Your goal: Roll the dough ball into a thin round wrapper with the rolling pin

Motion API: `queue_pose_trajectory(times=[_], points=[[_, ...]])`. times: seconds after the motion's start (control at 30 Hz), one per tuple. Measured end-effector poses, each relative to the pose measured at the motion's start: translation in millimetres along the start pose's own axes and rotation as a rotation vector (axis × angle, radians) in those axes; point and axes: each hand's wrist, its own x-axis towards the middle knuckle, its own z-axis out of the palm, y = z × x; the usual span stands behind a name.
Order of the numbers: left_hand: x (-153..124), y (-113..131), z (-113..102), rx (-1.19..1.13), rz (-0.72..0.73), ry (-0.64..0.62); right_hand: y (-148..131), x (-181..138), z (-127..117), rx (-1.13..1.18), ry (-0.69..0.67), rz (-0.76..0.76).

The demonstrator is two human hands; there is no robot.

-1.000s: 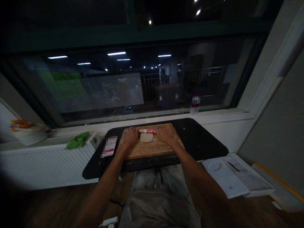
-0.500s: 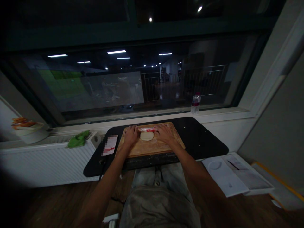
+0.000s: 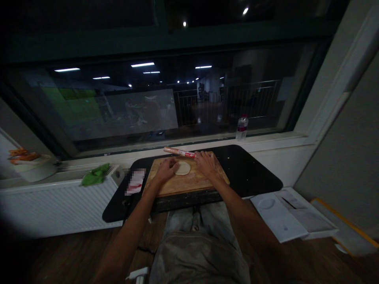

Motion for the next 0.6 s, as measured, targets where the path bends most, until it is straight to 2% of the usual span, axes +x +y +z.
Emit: queue_pose_trajectory(times=[0.13, 0.4, 0.6], points=[[-2.5, -1.2, 2.0, 0.054, 0.133, -0.088, 0.1, -1.1, 1.7, 0.021, 0.011, -0.022], [1.7, -7.3, 2.3, -0.060, 0.115, -0.065, -1.1, -3.0, -2.5, 0.028, -0.018, -0.025], [3.0, -8.2, 2.9, -0.010, 0.099, -0.078, 0.0, -1.8, -0.4, 0.023, -0.021, -0.023]])
